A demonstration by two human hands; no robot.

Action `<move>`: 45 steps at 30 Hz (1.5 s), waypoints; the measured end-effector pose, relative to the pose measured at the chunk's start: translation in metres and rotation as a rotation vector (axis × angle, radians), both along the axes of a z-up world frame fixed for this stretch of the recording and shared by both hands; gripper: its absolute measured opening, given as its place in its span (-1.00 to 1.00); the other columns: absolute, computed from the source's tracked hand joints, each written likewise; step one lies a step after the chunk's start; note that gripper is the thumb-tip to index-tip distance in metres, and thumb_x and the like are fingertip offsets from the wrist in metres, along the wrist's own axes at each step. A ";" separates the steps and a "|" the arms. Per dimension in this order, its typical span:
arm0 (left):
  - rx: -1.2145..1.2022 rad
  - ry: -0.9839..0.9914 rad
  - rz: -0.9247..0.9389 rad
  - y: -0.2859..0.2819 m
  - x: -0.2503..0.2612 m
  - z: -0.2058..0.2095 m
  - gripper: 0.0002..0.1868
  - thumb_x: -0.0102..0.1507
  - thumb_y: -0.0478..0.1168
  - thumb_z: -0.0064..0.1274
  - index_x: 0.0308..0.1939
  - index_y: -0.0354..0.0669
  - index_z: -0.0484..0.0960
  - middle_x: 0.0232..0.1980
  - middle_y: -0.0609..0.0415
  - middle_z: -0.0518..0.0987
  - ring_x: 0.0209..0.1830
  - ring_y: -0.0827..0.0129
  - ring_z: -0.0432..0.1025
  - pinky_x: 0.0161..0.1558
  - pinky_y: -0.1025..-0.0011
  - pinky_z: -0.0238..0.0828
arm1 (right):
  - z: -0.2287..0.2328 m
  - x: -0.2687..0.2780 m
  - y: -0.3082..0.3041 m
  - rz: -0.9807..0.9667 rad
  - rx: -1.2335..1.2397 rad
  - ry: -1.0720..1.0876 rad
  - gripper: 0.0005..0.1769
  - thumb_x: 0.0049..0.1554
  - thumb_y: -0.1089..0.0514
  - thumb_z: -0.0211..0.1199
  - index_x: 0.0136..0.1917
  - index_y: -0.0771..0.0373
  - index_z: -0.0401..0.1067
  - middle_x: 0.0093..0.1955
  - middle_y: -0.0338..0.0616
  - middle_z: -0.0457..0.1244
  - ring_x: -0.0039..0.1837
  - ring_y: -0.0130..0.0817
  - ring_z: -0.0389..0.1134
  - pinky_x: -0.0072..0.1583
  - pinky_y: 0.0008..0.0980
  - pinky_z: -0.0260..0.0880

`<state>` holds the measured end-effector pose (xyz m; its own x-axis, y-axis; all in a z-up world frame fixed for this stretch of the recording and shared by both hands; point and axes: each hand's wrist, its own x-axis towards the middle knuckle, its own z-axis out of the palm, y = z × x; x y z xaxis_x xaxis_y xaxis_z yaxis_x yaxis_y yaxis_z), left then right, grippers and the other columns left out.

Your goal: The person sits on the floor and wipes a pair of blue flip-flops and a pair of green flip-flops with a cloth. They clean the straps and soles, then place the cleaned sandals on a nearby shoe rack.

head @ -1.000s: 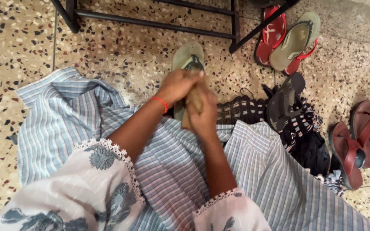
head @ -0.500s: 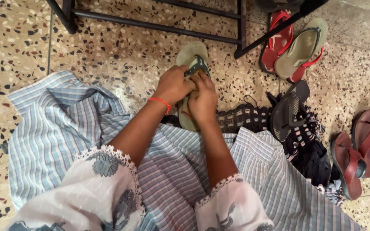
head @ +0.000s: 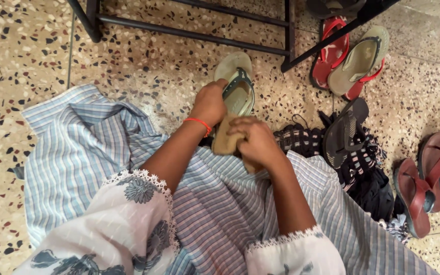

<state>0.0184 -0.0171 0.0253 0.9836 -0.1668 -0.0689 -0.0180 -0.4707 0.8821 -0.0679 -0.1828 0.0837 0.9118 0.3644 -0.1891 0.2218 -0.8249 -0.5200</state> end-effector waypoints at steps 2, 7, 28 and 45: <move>0.018 -0.006 -0.022 0.000 -0.001 -0.001 -0.38 0.05 -0.56 0.04 0.22 -0.21 0.55 0.11 -0.31 0.59 0.14 -0.15 0.48 0.15 0.12 0.40 | -0.008 0.014 0.010 -0.075 -0.022 -0.193 -0.48 -0.13 0.35 0.14 0.12 0.21 0.56 0.33 -0.01 0.34 0.39 -0.02 0.30 0.45 -0.06 0.26; -0.013 0.002 -0.023 0.004 0.004 -0.004 -0.49 0.07 -0.50 0.10 0.12 -0.21 0.61 -0.03 -0.31 0.64 0.04 -0.14 0.53 0.09 0.12 0.45 | -0.030 0.040 0.031 -0.227 -0.170 -0.304 -0.39 -0.20 0.31 0.21 0.18 0.19 0.53 0.39 0.02 0.25 0.45 0.02 0.19 0.27 0.15 0.04; -0.048 -0.072 0.039 -0.001 0.005 -0.012 -0.52 0.03 -0.56 0.03 0.01 -0.21 0.63 -0.02 -0.25 0.66 0.04 -0.09 0.55 0.09 0.15 0.45 | -0.014 -0.014 0.030 -0.030 -0.152 -0.182 -0.31 -0.20 0.39 0.13 0.23 0.15 0.56 0.41 -0.14 0.27 0.42 -0.12 0.17 0.30 -0.08 0.10; 0.000 -0.028 0.020 0.001 -0.002 0.004 -0.52 0.04 -0.57 0.01 0.03 -0.24 0.57 -0.01 -0.31 0.62 0.05 -0.16 0.51 0.07 0.09 0.41 | -0.003 -0.030 0.009 0.084 0.013 0.013 -0.40 -0.30 0.37 0.13 0.01 0.11 0.68 0.35 -0.20 0.32 0.39 -0.15 0.22 0.35 -0.07 0.08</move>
<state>0.0162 -0.0156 0.0292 0.9882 -0.1474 -0.0408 -0.0338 -0.4709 0.8816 -0.0979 -0.1736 0.0810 0.8755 0.4418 -0.1959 0.2827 -0.7970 -0.5338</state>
